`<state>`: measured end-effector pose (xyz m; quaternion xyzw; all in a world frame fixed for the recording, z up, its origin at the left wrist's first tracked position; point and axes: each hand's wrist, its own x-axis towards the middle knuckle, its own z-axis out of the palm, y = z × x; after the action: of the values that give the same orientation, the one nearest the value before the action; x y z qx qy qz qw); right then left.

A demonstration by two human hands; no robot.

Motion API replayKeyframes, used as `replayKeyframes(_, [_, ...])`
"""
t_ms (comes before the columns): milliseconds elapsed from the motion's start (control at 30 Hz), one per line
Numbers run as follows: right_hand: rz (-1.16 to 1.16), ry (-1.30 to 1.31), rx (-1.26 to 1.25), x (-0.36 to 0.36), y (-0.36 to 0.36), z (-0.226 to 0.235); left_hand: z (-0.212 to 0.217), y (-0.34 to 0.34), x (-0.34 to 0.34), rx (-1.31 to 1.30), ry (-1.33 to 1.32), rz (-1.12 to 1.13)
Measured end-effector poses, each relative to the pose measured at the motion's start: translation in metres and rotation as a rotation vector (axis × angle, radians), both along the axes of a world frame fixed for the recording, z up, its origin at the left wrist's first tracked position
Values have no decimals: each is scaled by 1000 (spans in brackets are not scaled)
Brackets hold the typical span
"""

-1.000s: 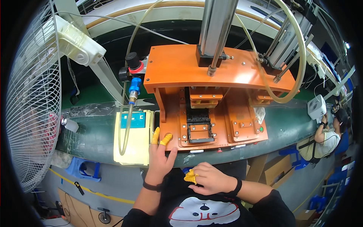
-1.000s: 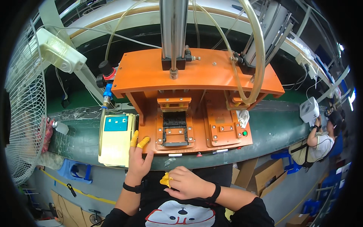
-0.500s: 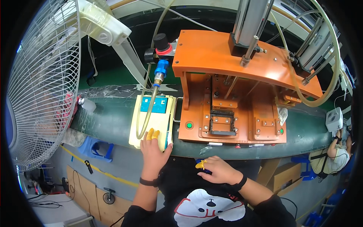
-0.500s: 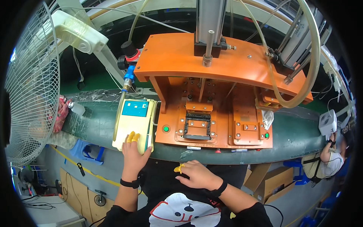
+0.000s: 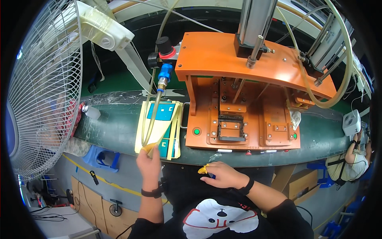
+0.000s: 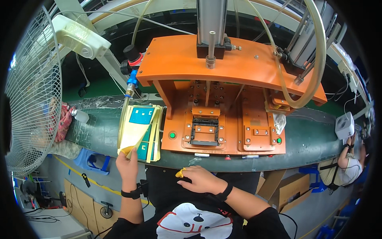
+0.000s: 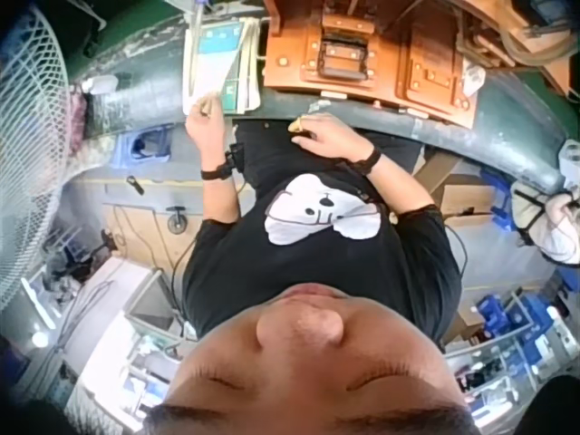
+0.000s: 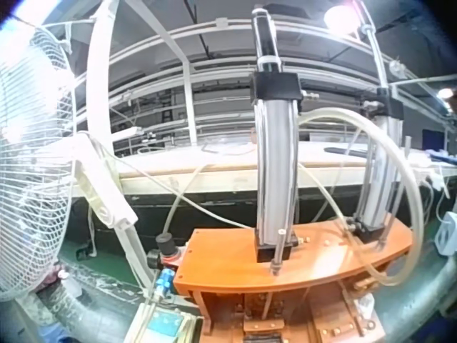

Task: The person operates an orange press machine by placing small blue rectangular items into the press, activating it with buttons, and removing the processed items. The person repeats this cycle multiple times, handling each item individually.

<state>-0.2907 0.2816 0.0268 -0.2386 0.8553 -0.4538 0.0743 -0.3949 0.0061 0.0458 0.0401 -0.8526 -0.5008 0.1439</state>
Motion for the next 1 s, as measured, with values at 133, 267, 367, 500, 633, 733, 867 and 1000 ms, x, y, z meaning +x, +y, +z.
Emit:
replayKeyframes(133, [42,-187,-139,-12,-18,-8,10,-14,25,-107,159,-171])
replayKeyframes(267, [-33,-570,-658,-21,-48,-29,40,-5,60,-241,208,-480])
replayKeyframes(367, [-86,-716,-898,-30,-63,-27,33,6,85,-214,149,-628])
replayKeyframes(500, [-210,-638,-894,-26,-68,-28,18,14,103,-179,22,-739])
replayKeyframes(633, [-267,-407,-498,-17,-51,-15,18,24,93,-11,142,-649])
replayKeyframes(733, [-270,-237,-430,-2,-37,29,28,38,77,-162,232,-601])
replayKeyframes(867, [-259,25,-256,20,-11,41,31,54,66,-153,275,-691])
replayKeyframes(1000, [-298,130,-95,49,20,58,28,76,66,-35,252,-792])
